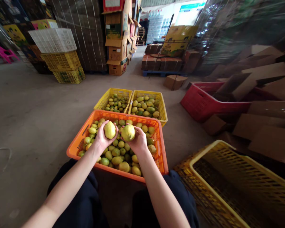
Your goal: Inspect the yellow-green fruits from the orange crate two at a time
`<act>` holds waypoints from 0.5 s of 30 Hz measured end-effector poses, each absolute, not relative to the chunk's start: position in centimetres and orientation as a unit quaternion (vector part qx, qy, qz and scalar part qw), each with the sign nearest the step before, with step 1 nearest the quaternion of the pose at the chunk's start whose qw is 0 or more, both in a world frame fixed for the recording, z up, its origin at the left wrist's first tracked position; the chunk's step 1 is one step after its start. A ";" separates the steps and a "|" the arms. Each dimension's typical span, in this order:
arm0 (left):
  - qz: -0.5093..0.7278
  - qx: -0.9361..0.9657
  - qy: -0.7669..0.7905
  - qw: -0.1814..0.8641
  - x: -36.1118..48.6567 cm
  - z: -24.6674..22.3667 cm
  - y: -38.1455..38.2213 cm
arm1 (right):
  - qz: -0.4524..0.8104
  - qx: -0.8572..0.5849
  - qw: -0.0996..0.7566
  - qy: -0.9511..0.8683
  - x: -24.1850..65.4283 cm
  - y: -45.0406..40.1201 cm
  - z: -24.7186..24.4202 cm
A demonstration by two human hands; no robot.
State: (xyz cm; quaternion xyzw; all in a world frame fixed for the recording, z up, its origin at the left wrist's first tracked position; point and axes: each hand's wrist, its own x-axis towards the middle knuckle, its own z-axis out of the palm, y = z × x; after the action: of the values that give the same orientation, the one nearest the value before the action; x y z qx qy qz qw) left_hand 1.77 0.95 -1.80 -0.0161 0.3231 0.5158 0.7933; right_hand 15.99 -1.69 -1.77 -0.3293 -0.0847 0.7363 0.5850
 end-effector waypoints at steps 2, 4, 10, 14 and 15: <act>0.523 -0.032 0.337 0.782 1.6 -1.8 1.1 | 0.721 -0.349 0.592 -0.092 15.8 -1.8 -1.5; 0.519 -0.046 0.330 0.787 1.6 -1.9 1.1 | 0.704 -0.373 0.597 -0.090 15.6 -1.9 -1.5; 0.536 -0.087 0.343 0.767 2.0 -2.3 1.0 | 0.670 -0.426 0.607 0.040 15.8 -1.5 -2.8; 0.582 -0.083 0.393 0.707 2.1 -2.6 1.2 | 0.669 -0.443 0.590 0.090 15.7 -1.2 -3.6; 0.578 -0.088 0.390 0.712 2.1 -2.6 1.3 | 0.668 -0.443 0.591 0.089 15.6 -1.2 -3.7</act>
State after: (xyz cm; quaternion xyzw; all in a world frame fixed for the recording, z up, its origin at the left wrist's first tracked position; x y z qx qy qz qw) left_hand 2.08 1.29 -2.64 -0.0877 0.3901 0.5777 0.7116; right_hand 15.59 -1.19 -3.67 -0.4433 0.0886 0.6683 0.5907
